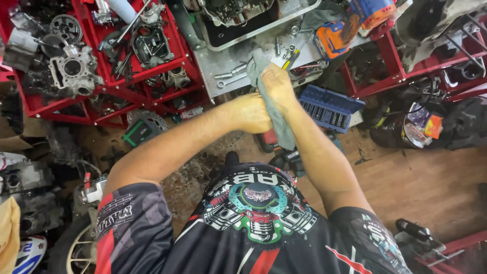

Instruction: The person uses a power tool to remove a bolt from an engine block, then wipes the area with a cloth. They remove a gear component, clean it, and place it aside. The person then uses a T-handle wrench to tighten bolts on the engine block.

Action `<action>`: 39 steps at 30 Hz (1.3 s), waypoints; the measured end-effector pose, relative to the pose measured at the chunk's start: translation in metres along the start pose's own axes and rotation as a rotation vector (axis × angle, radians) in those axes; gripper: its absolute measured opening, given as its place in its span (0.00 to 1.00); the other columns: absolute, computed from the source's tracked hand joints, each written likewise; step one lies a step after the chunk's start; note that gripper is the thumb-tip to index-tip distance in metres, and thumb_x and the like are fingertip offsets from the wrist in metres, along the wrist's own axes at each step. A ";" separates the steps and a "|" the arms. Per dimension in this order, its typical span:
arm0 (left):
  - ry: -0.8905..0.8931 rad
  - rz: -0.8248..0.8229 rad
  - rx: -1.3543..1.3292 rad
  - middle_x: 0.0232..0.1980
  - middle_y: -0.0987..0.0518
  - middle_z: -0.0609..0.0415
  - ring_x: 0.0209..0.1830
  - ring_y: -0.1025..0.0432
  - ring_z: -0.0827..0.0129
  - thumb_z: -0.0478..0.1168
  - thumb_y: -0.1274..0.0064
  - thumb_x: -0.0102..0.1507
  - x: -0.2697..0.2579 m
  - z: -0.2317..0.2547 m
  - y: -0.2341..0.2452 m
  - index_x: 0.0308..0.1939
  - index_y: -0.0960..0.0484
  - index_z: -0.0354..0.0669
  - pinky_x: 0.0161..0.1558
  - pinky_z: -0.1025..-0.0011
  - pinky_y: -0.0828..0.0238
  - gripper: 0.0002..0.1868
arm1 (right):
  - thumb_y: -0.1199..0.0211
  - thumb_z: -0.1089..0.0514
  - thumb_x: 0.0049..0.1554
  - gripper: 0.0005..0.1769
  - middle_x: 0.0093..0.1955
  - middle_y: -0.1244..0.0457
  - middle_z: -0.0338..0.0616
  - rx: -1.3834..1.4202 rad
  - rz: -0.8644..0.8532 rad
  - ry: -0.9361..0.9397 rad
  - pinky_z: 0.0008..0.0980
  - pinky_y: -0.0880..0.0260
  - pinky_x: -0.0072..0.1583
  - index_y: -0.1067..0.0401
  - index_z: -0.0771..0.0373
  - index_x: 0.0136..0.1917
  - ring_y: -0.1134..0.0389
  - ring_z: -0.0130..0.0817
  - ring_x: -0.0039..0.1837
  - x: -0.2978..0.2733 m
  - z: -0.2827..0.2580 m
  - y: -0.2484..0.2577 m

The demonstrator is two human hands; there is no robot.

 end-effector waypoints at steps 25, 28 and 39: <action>0.776 0.241 -0.701 0.61 0.28 0.37 0.61 0.32 0.44 0.53 0.50 0.66 0.046 -0.006 -0.045 0.64 0.30 0.40 0.65 0.46 0.36 0.28 | 0.51 0.56 0.63 0.21 0.27 0.40 0.54 0.496 0.332 -0.173 0.38 0.35 0.38 0.31 0.67 0.32 0.39 0.45 0.31 -0.064 0.101 0.113; 1.068 0.182 -1.164 0.78 0.46 0.27 0.78 0.49 0.39 0.57 0.48 0.65 0.046 0.024 -0.080 0.81 0.51 0.36 0.76 0.46 0.52 0.49 | 0.54 0.54 0.65 0.24 0.25 0.42 0.56 0.616 0.365 -0.094 0.40 0.36 0.36 0.34 0.67 0.31 0.41 0.49 0.30 -0.084 0.088 0.105; 1.337 0.402 -1.405 0.52 0.16 0.38 0.56 0.22 0.57 0.47 0.47 0.67 0.022 0.005 -0.099 0.60 0.17 0.39 0.59 0.58 0.25 0.21 | 0.61 0.43 0.72 0.36 0.34 0.34 0.69 0.619 0.496 -0.093 0.27 0.34 0.32 0.28 0.73 0.39 0.31 0.46 0.32 -0.085 0.066 0.141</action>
Point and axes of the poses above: each hand's wrist, its own x-axis towards the middle knuckle, its own y-axis out of the back of the hand, z = x × y, the point moved 8 cm from there along x, towards the middle knuckle
